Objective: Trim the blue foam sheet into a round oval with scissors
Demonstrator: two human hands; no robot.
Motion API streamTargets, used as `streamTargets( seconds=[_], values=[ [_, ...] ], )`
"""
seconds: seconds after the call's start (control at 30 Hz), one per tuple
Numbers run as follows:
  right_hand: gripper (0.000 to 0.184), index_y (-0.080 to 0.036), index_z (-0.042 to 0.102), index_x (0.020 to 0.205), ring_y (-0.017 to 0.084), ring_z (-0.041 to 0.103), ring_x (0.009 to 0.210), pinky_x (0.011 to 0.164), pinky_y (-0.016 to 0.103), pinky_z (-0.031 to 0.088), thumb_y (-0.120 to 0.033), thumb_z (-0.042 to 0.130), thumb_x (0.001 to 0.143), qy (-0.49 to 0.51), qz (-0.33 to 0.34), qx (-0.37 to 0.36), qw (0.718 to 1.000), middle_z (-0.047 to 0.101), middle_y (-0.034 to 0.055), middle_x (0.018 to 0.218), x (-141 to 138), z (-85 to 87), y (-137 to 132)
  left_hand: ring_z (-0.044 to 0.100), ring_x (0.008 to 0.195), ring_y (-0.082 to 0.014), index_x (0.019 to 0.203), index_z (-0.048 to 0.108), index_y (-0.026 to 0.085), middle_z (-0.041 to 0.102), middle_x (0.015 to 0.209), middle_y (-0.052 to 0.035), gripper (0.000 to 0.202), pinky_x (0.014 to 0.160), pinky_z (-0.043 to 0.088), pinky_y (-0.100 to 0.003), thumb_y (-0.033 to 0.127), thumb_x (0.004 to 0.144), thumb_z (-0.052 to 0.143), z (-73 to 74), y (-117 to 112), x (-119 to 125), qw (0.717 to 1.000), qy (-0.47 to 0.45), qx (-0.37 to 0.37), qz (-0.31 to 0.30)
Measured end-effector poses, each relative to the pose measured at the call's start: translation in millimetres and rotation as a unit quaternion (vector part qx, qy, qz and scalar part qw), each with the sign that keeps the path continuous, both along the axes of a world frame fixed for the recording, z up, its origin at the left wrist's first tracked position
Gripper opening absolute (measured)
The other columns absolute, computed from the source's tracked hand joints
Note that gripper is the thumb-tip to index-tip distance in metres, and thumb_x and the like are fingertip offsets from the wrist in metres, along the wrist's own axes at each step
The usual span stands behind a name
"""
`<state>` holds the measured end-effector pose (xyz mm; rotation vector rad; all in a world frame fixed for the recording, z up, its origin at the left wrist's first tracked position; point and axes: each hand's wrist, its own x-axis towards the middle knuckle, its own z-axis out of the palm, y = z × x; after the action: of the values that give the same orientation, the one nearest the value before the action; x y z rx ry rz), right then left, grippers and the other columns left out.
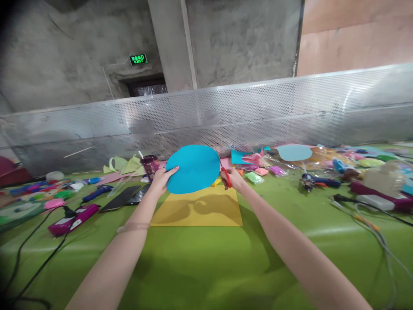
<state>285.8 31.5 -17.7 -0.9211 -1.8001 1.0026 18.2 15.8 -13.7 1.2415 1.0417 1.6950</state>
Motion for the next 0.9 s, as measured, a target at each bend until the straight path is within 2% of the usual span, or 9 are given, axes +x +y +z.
streamTargets(
  seconds=[0.63,0.9],
  values=[
    [0.026,-0.018,0.041,0.043,0.008,0.039,0.031,0.036,0.021,0.039,-0.024,0.044,0.068,-0.016,-0.012,-0.002,1.000,0.047,-0.0019,0.034,0.6,-0.4,0.9,0.061,0.093,-0.0284,0.089,0.067,0.015,0.067,0.098,-0.0100,0.045,0.082,0.048,-0.041,0.034,0.050,0.077,-1.2,1.0,-1.7,1.000,0.003,-0.002,0.004],
    [0.029,-0.018,0.040,0.046,0.008,0.042,0.032,0.038,0.021,0.041,-0.028,0.047,0.072,-0.044,-0.005,0.006,0.999,0.046,-0.0019,0.036,3.8,5.5,-5.0,0.062,0.091,-0.0274,0.086,0.066,0.016,0.067,0.097,-0.0096,0.042,0.081,0.049,-0.040,0.033,0.050,0.077,0.5,-0.1,-5.1,1.000,0.001,-0.012,0.006]
  ],
)
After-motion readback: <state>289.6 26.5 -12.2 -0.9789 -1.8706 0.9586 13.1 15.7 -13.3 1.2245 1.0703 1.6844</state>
